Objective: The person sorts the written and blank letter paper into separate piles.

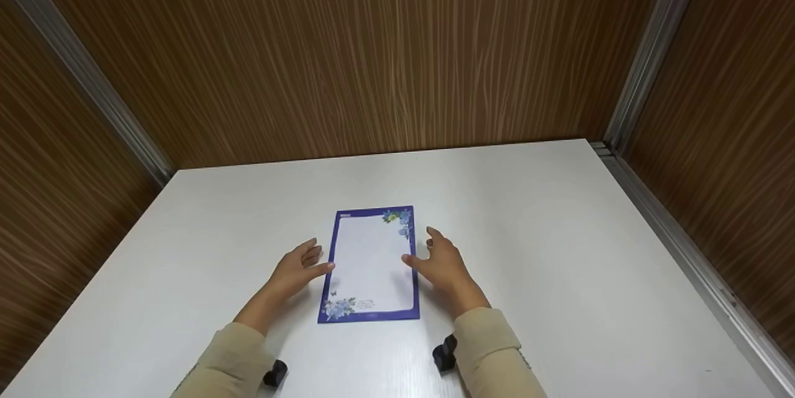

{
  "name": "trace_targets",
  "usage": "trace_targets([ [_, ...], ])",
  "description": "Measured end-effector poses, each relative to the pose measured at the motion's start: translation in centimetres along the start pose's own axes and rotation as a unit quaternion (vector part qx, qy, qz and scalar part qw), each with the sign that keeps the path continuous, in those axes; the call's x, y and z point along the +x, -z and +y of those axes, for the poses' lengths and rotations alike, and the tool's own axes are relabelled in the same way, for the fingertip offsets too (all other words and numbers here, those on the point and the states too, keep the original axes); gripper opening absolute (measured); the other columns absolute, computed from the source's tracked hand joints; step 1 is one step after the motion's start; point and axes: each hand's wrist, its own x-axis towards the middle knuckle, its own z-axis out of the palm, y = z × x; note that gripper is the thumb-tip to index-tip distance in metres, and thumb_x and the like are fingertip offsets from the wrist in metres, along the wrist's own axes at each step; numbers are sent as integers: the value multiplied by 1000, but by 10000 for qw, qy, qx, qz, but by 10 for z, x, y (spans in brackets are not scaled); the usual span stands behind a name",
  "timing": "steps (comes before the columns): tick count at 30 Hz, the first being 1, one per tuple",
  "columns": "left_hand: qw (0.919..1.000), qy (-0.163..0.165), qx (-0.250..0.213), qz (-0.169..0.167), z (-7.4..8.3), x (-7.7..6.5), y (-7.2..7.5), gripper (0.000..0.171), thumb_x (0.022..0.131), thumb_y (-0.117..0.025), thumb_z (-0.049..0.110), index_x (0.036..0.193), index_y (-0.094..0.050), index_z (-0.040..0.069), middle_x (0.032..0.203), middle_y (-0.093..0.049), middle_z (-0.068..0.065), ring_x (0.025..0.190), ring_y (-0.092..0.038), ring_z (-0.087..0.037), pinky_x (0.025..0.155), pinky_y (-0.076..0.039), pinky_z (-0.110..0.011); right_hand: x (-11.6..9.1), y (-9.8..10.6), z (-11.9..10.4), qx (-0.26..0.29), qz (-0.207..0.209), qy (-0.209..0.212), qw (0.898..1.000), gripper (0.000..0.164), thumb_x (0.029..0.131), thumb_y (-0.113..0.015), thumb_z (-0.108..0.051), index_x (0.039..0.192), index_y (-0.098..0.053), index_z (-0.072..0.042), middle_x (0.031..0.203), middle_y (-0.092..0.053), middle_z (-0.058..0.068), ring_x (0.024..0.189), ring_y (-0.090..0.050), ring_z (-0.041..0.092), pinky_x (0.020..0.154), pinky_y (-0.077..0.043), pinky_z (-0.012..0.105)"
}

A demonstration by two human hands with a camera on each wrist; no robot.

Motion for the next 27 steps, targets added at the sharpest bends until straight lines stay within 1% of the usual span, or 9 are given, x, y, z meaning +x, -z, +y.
trace_targets([
  [5, 9997, 204, 100, -59, 3, -2, -2, 83, 85, -72, 33, 147, -29, -1, 144, -41, -18, 132, -38, -33, 108, -31, -43, 1, -5, -2, 18, 19, -46, 10000, 83, 88, -68, -37, 145, -27, 6, 134, -46, 28, 122, -46, 40, 103, -35, 52],
  [13, 9993, 332, 141, -21, 3, -2, -4, 81, 84, -73, 34, 146, -32, -1, 142, -45, -17, 132, -38, -33, 108, -31, -44, 1, -10, -6, -18, 40, -37, 10000, 79, 88, -68, -34, 144, -31, 8, 129, -52, 27, 110, -51, 35, 100, -39, 51],
  [22, 9994, 313, 55, -129, 2, -1, -4, 79, 85, -71, 33, 146, -33, 0, 140, -48, -15, 133, -35, -35, 109, -28, -46, 1, -12, -7, 133, -42, -67, 9999, 76, 88, -68, -31, 142, -33, 8, 126, -55, 23, 104, -51, 30, 96, -42, 48],
  [24, 9994, 294, 89, -149, 2, 0, -4, 78, 86, -71, 33, 145, -34, -1, 139, -49, -15, 133, -36, -35, 109, -28, -46, 1, -11, -7, 144, -31, -80, 9999, 77, 87, -69, -32, 143, -33, 8, 126, -55, 23, 103, -51, 30, 96, -42, 47],
  [27, 9995, 247, 23, -191, 2, 0, -4, 77, 86, -71, 31, 144, -34, -3, 138, -49, -16, 132, -37, -35, 110, -27, -46, 0, -11, -6, 142, -29, -86, 9999, 77, 87, -69, -33, 143, -33, 7, 127, -55, 24, 104, -51, 30, 96, -41, 48],
])
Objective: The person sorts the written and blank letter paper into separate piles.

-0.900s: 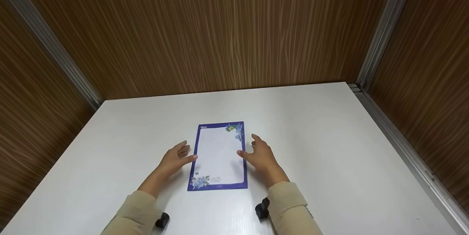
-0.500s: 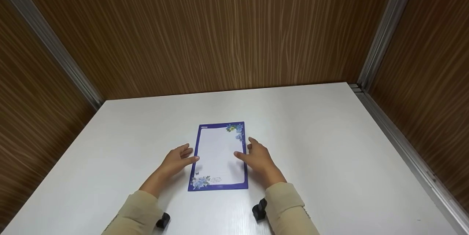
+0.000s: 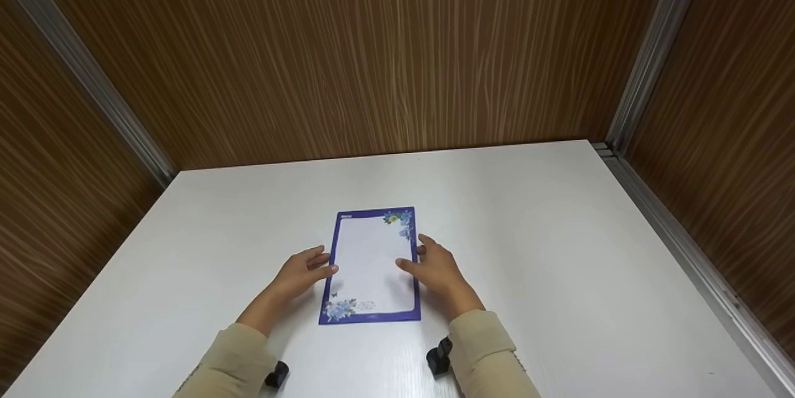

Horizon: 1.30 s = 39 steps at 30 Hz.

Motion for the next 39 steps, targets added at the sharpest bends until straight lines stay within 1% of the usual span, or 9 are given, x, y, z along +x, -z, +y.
trace_targets([
  [4, 9999, -79, -104, -20, -1, 1, 1, 76, 86, -70, 29, 143, -34, -5, 137, -50, -18, 131, -38, -35, 110, -27, -46, 0, 0, 0, 34, 0, -12, 10000, 75, 88, -68, -31, 143, -33, 7, 128, -54, 24, 108, -52, 32, 97, -41, 49],
  [10, 9998, -136, -67, 118, 1, 0, -1, 73, 87, -70, 27, 143, -35, -5, 136, -51, -17, 130, -41, -34, 108, -30, -45, 0, 0, -1, 195, 20, -12, 9998, 73, 89, -68, -28, 144, -32, 4, 131, -51, 25, 119, -50, 40, 99, -41, 52],
  [16, 9992, -287, -110, 261, 2, 1, -4, 69, 87, -70, 24, 141, -38, -4, 134, -52, -18, 126, -45, -33, 105, -36, -42, 0, 0, -1, 383, 150, 54, 9991, 71, 88, -70, -26, 145, -35, -1, 133, -49, 25, 118, -50, 41, 96, -43, 51],
  [23, 9957, -772, -395, 318, 2, 2, -3, 63, 88, -69, 16, 138, -40, -8, 130, -55, -21, 122, -49, -36, 102, -40, -40, 2, 0, -2, 600, 361, 110, 9975, 63, 88, -69, -17, 142, -40, -4, 133, -50, 22, 116, -53, 39, 91, -48, 47],
  [25, 9940, -891, -538, 323, 0, 3, -3, 61, 87, -68, 13, 137, -41, -9, 128, -55, -22, 118, -52, -36, 98, -44, -39, 3, -1, -2, 642, 399, 119, 9971, 60, 89, -68, -14, 141, -41, -4, 133, -50, 22, 114, -54, 39, 87, -52, 43],
  [28, 9927, -923, -687, 374, -2, 4, -5, 59, 86, -68, 8, 136, -43, -8, 127, -56, -21, 111, -57, -36, 90, -50, -35, 3, -2, 0, 681, 492, 107, 9964, 57, 88, -68, -8, 140, -43, -4, 132, -51, 22, 112, -56, 38, 81, -54, 39],
  [33, 9922, -871, -784, 429, -4, 5, -8, 58, 83, -69, -1, 136, -46, -4, 129, -56, -20, 102, -62, -33, 77, -55, -31, 4, -5, 4, 715, 663, 176, 9951, 54, 86, -66, 1, 136, -47, -2, 129, -53, 22, 108, -59, 35, 82, -54, 38],
  [36, 9919, -913, -745, 478, -5, 6, -9, 60, 81, -69, -5, 136, -47, -2, 129, -56, -19, 89, -66, -26, 71, -56, -29, 5, -6, 7, 748, 716, 195, 9944, 54, 85, -65, 4, 136, -48, -1, 128, -54, 22, 106, -60, 35, 81, -54, 38],
  [39, 9915, -1006, -616, 553, -6, 6, -9, 62, 79, -70, -7, 136, -48, -1, 127, -58, -18, 72, -63, -17, 68, -55, -27, 5, -7, 10, 744, 746, 201, 9942, 54, 85, -65, 5, 136, -48, 0, 127, -55, 23, 105, -61, 34, 81, -54, 37],
])
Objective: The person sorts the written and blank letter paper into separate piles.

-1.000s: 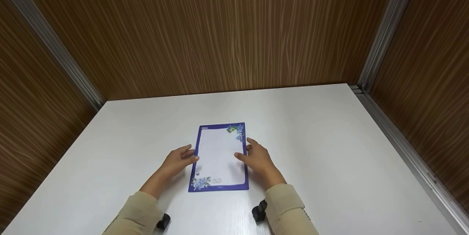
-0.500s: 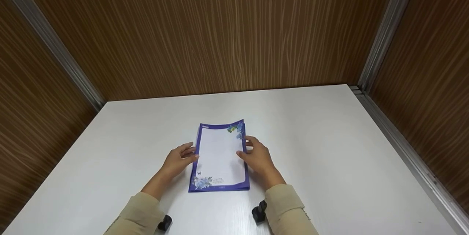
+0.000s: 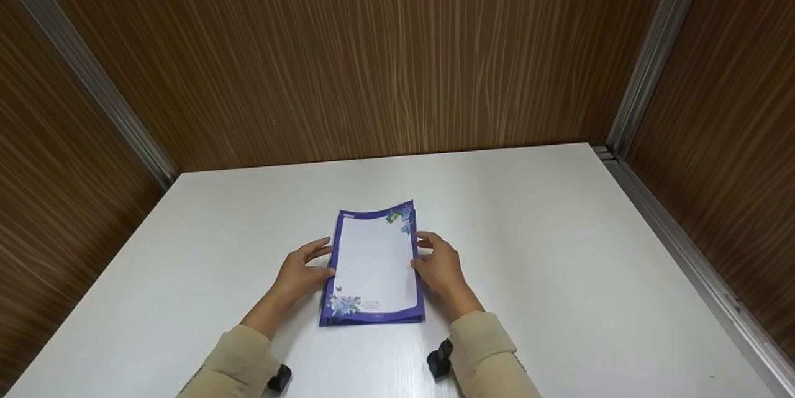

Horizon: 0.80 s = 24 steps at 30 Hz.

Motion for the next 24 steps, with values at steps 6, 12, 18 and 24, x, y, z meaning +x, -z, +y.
trace_targets([
  [6, 9992, 349, -209, 53, 0, -1, -1, 67, 77, -68, -10, 139, -46, 1, 127, -57, -19, 71, -62, -16, 64, -56, -29, -1, 1, 1, 95, -78, -134, 9998, 52, 87, -63, 3, 136, -46, 4, 123, -57, 23, 104, -62, 32, 80, -55, 36],
  [12, 9961, 770, -388, 203, 1, 0, -1, 61, 80, -67, -8, 137, -47, -3, 120, -60, -18, 75, -66, -19, 63, -57, -30, -2, 1, -1, 308, -117, -219, 9992, 48, 88, -62, 3, 134, -49, 6, 115, -62, 21, 88, -66, 24, 71, -56, 30],
  [18, 9955, 831, -379, 267, 3, -1, 3, 44, 85, -65, -5, 128, -55, -6, 108, -64, -14, 78, -65, -17, 66, -56, -29, 0, 1, -3, 470, -101, -281, 9984, 45, 88, -62, 2, 133, -52, 3, 109, -64, 16, 77, -64, 17, 65, -54, 28],
  [24, 9951, 806, -384, 421, 4, 1, 9, 41, 85, -64, -6, 125, -58, -4, 102, -64, -12, 77, -63, -17, 67, -56, -29, 1, -3, -6, 723, -46, -308, 9969, 44, 89, -61, 3, 132, -53, 3, 108, -64, 17, 80, -64, 18, 67, -55, 27],
])
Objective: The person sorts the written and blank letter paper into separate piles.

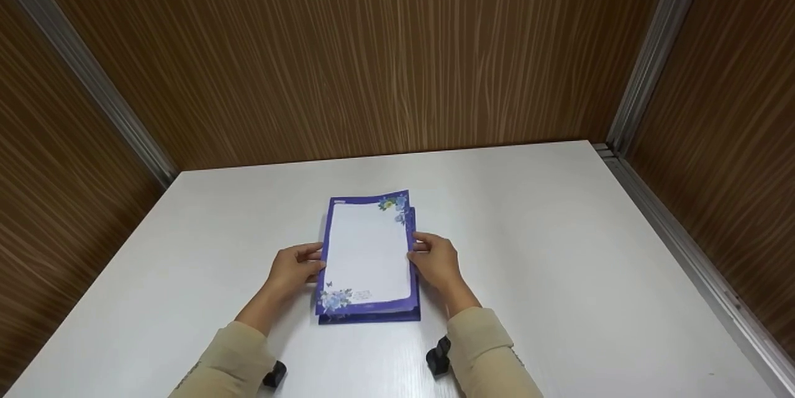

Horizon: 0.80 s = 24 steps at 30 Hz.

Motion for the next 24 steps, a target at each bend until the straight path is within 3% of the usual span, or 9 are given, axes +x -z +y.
trace_targets([
  [11, 9995, -59, -320, -13, -6, 3, 17, 42, 85, -63, -9, 126, -57, -6, 102, -64, -14, 78, -64, -18, 67, -56, -29, 0, -16, -4, 339, 87, -27, 9994, 40, 88, -62, 4, 128, -56, 5, 105, -63, 15, 78, -59, 16, 65, -53, 25],
  [19, 9991, -101, -416, -78, -9, 5, 40, 43, 85, -62, -11, 128, -54, -8, 103, -62, -16, 80, -64, -19, 69, -56, -29, 2, -38, -15, 489, 172, -82, 9986, 42, 88, -62, 4, 129, -57, 3, 108, -65, 16, 79, -63, 17, 65, -54, 27],
  [24, 9992, -55, -381, 47, -12, 6, 55, 42, 84, -62, -12, 126, -56, -7, 101, -63, -15, 77, -64, -17, 67, -56, -29, 2, -54, -23, 446, 190, -70, 9988, 40, 88, -62, 4, 128, -58, 2, 105, -66, 13, 78, -63, 18, 66, -54, 27],
])
